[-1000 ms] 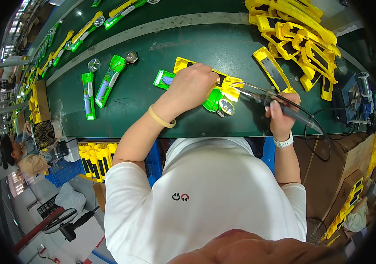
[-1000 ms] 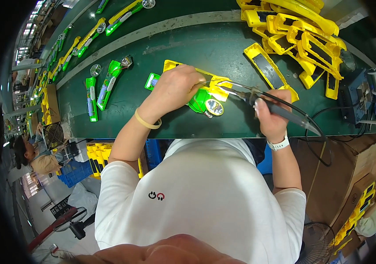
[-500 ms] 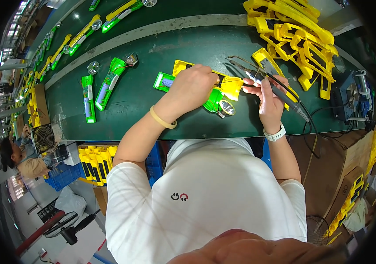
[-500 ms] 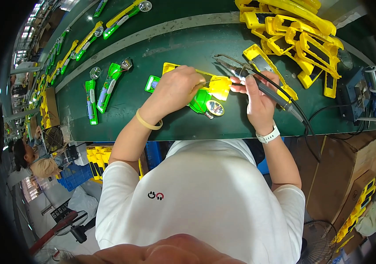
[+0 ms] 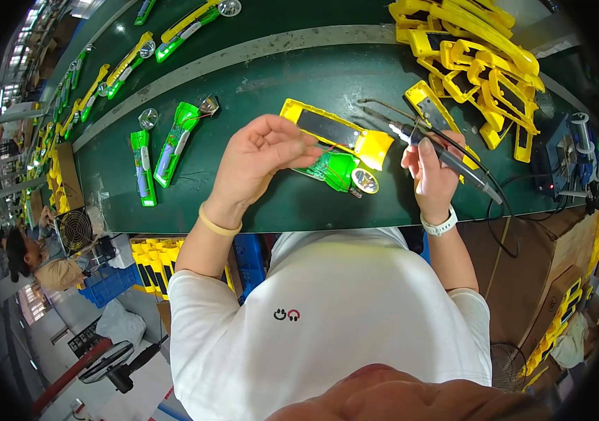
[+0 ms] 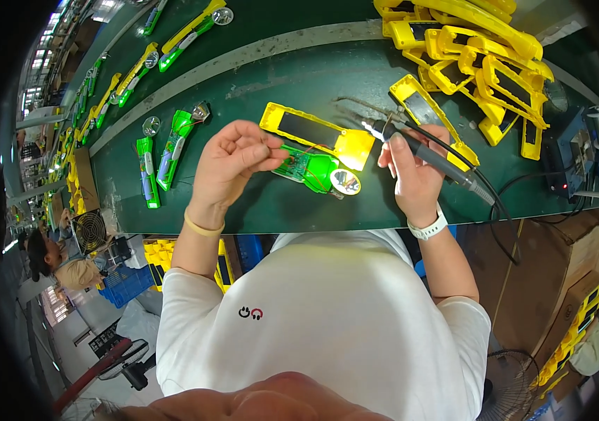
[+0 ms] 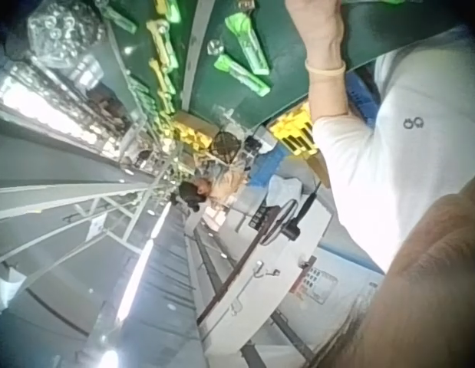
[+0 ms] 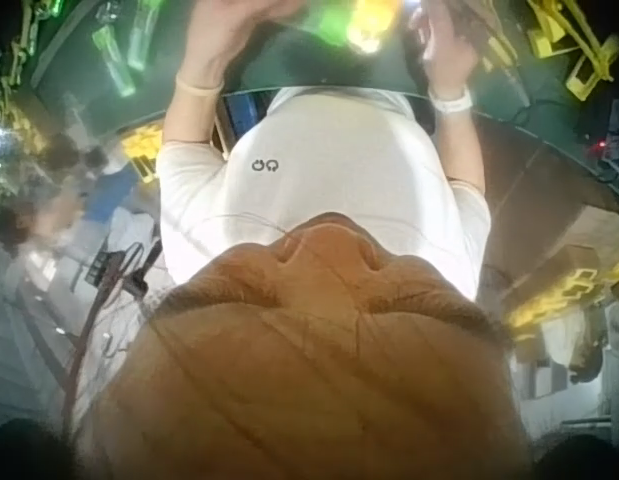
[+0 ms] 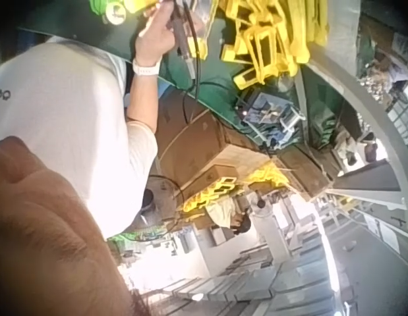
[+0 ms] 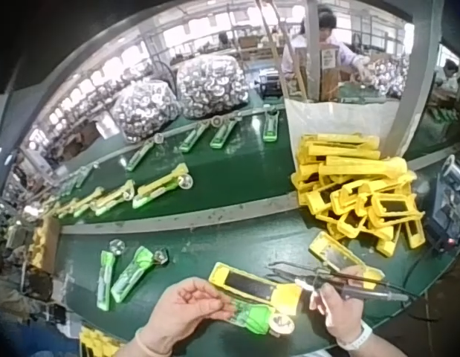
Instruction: Assemble and solder internal wiring and components for portable flashlights on a factory production line.
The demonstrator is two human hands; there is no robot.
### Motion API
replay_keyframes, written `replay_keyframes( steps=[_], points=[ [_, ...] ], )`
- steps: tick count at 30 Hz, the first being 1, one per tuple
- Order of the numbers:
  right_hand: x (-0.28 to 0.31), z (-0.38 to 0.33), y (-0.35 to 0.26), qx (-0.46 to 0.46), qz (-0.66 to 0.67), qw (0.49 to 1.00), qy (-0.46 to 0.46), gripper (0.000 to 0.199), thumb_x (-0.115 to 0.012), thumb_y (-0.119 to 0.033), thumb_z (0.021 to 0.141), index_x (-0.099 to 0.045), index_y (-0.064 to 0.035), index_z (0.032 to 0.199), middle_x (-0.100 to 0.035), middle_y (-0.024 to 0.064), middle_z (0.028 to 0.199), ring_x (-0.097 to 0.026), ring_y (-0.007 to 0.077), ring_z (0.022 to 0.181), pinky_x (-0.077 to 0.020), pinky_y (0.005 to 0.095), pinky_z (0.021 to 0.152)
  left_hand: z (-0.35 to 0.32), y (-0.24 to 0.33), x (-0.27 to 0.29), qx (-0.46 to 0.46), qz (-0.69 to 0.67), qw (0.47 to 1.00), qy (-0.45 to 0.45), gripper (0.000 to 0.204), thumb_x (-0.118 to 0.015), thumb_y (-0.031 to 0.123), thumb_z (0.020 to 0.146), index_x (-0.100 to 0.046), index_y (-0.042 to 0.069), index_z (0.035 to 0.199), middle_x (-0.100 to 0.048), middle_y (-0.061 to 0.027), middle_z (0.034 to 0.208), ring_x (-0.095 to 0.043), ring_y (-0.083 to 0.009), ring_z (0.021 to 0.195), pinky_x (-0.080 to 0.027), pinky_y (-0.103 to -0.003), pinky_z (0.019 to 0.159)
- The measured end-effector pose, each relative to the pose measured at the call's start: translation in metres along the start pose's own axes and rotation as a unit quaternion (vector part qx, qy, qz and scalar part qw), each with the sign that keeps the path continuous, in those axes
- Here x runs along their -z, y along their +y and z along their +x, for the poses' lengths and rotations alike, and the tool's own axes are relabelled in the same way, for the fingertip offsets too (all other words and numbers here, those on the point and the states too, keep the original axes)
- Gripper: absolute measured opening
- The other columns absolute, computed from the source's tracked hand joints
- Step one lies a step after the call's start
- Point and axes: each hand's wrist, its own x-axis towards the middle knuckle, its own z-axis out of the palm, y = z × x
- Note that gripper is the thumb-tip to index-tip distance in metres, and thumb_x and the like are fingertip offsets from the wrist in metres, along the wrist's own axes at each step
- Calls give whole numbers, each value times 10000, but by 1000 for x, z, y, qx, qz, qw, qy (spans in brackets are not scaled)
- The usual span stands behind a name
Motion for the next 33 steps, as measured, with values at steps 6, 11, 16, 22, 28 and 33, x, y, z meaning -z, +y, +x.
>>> replay_keyframes(
  steps=[6, 11, 16, 22, 28, 33],
  points=[
    [-37, -3, 4, -9, -32, 999, -39, 287, -611, -27, 837, -365, -33, 983, -524, 71, 764, -543, 96, 582, -436, 219, 509, 20, -5, 33, -240, 517, 821, 19, 25, -649, 53, 786, -646, 37, 807, -611, -67, 751, -550, -141, 632, -441, -259, 558],
    [-50, 0, 20, 10, -94, 994, -51, 197, -639, -60, 828, -465, -13, 907, -522, 59, 797, -531, 73, 585, -393, 200, 508, 51, 0, 51, -335, 623, 701, -94, 40, -643, 50, 740, -633, 27, 770, -493, -85, 826, -540, -246, 740, -462, -335, 671],
    [-58, 3, 18, 53, -195, 978, -50, 110, -659, -65, 802, -604, 28, 787, -501, 58, 805, -528, 115, 642, -415, 247, 557, 54, 9, 53, -257, 627, 724, -127, 79, -639, 24, 743, -610, 7, 814, -467, -96, 894, -540, -231, 797, -474, -309, 680],
    [-58, 6, 22, 39, -207, 973, -89, 121, -661, -69, 795, -584, 25, 795, -500, 62, 819, -519, 125, 649, -421, 248, 578, 54, 10, 51, -248, 636, 719, -130, 76, -633, 23, 743, -604, 2, 810, -462, -94, 899, -547, -229, 782, -485, -308, 680],
    [-58, 3, 25, 9, -198, 976, -86, 160, -662, -65, 793, -538, 16, 856, -512, 49, 805, -518, 99, 666, -426, 236, 588, 55, 8, 54, -261, 631, 719, -130, 75, -637, 35, 745, -604, 7, 806, -461, -94, 897, -537, -230, 780, -479, -304, 675],
    [-55, 1, 14, 39, -209, 973, -85, 171, -650, -48, 802, -503, 9, 868, -516, 51, 785, -530, 86, 665, -426, 224, 575, 55, 8, 53, -259, 640, 713, -124, 72, -638, 39, 747, -603, 6, 801, -461, -93, 892, -532, -228, 778, -475, -304, 673]
  ],
)
